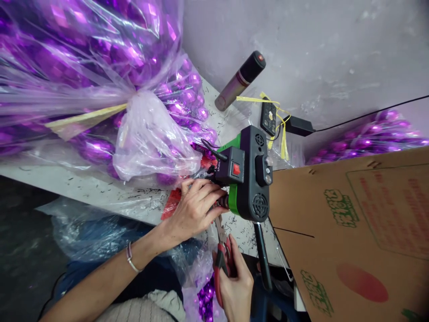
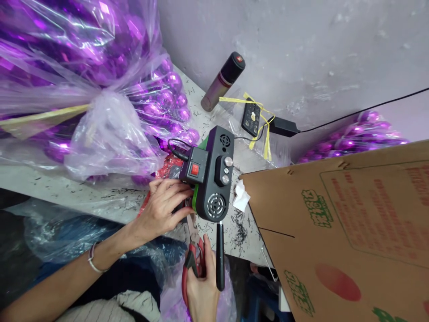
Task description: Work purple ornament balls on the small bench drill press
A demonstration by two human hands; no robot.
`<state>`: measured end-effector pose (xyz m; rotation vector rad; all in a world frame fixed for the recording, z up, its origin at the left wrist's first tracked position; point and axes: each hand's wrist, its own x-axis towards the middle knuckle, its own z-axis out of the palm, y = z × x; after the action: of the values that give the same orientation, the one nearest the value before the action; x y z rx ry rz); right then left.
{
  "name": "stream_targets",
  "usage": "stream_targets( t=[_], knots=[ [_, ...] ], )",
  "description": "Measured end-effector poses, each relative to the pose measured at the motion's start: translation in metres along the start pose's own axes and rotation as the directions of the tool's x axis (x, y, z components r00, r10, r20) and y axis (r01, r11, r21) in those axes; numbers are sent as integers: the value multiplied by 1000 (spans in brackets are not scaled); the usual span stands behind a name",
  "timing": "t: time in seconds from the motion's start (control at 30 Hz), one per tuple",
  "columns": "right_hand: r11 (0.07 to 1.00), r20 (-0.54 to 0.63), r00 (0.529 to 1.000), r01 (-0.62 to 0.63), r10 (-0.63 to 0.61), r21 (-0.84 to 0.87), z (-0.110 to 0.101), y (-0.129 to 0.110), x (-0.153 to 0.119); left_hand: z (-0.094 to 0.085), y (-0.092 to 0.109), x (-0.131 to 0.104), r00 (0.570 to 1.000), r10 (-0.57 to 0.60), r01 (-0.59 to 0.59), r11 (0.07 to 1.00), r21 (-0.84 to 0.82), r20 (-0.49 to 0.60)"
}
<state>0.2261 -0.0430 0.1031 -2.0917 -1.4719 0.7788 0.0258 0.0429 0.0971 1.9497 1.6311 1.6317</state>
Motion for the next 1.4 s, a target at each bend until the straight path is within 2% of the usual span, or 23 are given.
stream_targets(
  t=[0.2,0.33,0.6,0.8,0.97,1.1,1.27,1.4],
  knots=[
    [998,32,999,-42,40,39,6,1,1,-1,0,2,1000,-7,7,1000,12,10],
    [999,-4,1000,-30,30,27,6,3,-2,0,0,2,1000,4,-4,1000,12,-6],
    [999,-70,997,37,-38,-15,16,-15,-1,-1,-1,3,1000,5,-5,1000,-6,5],
    [998,-56,997,-54,51,-38,6,1,-1,-2,0,3,1000,19,-19,1000,-1,13],
    [1000,-29,999,15,-15,-1,9,-2,1,-2,0,3,1000,18,-18,1000,10,9],
    [999,-73,997,17,-20,-41,9,-3,2,-1,1,3,1000,29,-29,1000,4,6],
    [994,-65,992,105,-106,-24,10,-6,4,0,1,3,1000,14,-14,1000,13,4],
    [994,-131,988,69,-79,-82,7,-5,2,1,0,3,1000,24,-24,1000,0,3]
  ],
)
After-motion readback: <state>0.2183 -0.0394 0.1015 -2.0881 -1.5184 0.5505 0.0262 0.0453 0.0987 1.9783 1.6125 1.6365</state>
